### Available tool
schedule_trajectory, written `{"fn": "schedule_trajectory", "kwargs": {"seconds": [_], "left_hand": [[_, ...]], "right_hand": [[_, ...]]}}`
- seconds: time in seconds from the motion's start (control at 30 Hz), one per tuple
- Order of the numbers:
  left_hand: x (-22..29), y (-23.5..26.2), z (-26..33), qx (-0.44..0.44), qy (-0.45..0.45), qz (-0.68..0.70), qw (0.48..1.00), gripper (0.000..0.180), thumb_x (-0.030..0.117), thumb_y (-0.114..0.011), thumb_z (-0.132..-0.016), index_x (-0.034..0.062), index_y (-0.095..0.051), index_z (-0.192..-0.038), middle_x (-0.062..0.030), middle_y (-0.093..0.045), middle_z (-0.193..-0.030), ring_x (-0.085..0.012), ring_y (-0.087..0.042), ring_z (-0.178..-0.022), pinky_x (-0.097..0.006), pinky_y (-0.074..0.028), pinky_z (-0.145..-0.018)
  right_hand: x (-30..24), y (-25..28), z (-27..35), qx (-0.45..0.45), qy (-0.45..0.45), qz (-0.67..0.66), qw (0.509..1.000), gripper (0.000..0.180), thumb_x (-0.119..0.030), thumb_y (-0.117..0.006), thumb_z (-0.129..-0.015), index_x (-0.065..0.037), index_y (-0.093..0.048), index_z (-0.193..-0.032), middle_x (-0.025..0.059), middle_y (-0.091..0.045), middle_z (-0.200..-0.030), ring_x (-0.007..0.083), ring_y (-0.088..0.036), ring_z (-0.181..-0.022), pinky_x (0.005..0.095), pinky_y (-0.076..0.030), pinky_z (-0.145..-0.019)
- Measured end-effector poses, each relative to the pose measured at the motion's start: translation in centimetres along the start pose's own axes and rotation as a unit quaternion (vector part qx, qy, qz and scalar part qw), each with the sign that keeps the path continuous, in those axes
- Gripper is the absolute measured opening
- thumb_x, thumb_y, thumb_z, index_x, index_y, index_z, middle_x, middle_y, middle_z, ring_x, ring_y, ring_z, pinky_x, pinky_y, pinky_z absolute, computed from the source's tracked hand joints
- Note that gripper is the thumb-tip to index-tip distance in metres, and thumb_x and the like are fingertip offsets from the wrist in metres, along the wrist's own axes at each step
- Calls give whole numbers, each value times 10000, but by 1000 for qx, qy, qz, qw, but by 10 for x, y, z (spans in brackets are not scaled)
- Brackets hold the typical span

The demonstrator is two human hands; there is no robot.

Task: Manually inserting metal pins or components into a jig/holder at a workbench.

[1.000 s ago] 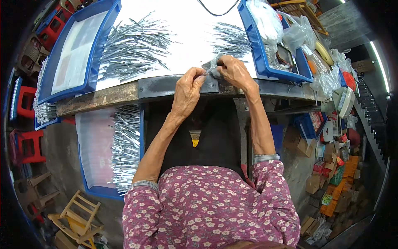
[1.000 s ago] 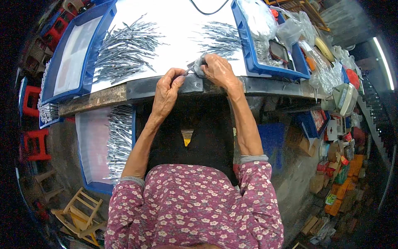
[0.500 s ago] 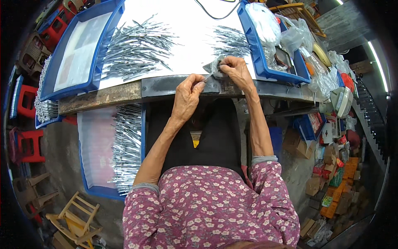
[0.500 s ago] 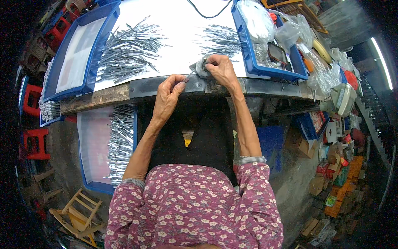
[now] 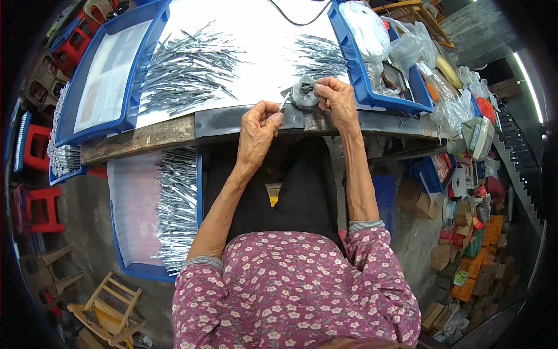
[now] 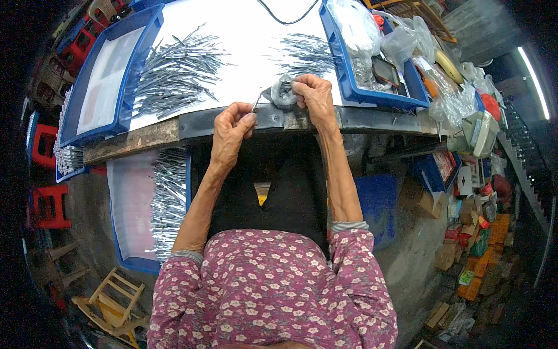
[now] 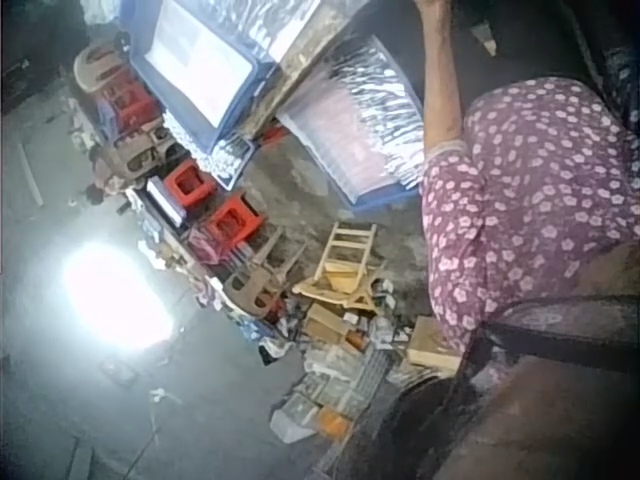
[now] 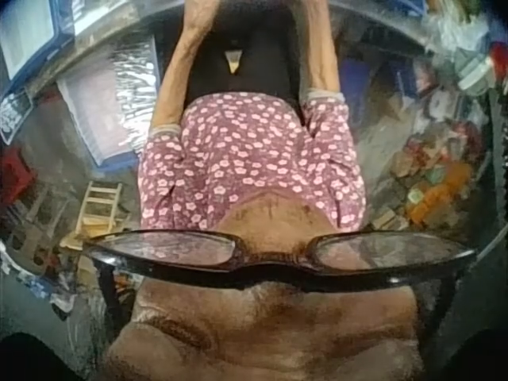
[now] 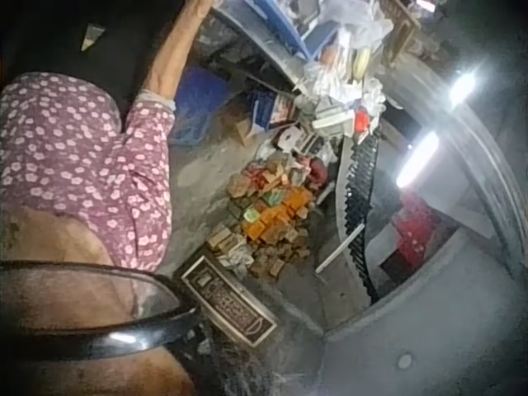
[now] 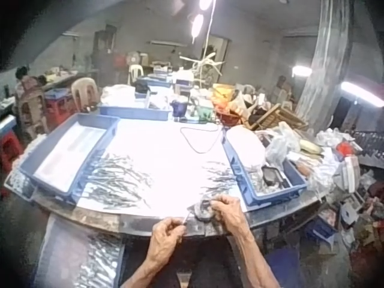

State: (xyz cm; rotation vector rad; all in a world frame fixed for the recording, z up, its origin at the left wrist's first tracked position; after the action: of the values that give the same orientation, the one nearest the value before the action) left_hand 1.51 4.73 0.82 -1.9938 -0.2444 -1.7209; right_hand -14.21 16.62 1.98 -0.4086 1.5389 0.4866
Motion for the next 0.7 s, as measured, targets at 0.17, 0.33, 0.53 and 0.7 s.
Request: {"fn": "schedule_trajectory", "kwargs": {"seconds": [0.17, 0.33, 0.53, 0.7], "left_hand": [[3, -4, -2, -5, 15, 72, 997, 77, 50, -533, -818, -8, -525, -868, -17, -539, -677, -37, -440, -540, -168, -362, -490], [7, -11, -6, -24, 16, 163, 986, 109, 56, -524, -829, 2, -477, -912, -60, -597, -709, -39, -470, -532, -160, -357, -466], [4, -13, -5, -21, 6, 185, 982, 128, 88, -529, -834, 10, -467, -915, -53, -600, -704, -35, -468, -525, -151, -342, -460], [3, -15, -1, -46, 10, 171, 984, 124, 96, -530, -836, 11, -481, -913, -41, -596, -702, -30, -458, -527, -147, -322, -460]], "right_hand": [[-7, -13, 12, -52, -9, -80, 995, 56, -49, -575, -799, 7, -569, -808, 36, -549, -675, 64, -467, -518, 183, -367, -460], [-13, -29, 33, -74, -9, -110, 991, 34, -18, -571, -780, 9, -566, -800, 31, -547, -656, 72, -490, -541, 186, -373, -484], [-12, -38, 51, -81, 10, -120, 989, 43, -19, -585, -727, 8, -565, -751, 25, -540, -603, 72, -477, -514, 198, -372, -479], [-15, -39, 63, -128, 35, -42, 990, 89, -10, -588, -693, -1, -571, -780, 19, -552, -649, 58, -493, -553, 188, -404, -499]]}}
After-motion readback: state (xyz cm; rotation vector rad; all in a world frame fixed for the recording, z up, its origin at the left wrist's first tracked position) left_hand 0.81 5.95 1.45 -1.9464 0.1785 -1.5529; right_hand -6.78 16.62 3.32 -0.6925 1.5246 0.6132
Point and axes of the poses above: each hand's wrist, its own z-axis away from the middle knuckle, its own y-axis out of the back of the hand, x = y × z, the point moved 5 cm from there along -z, towards the middle knuckle
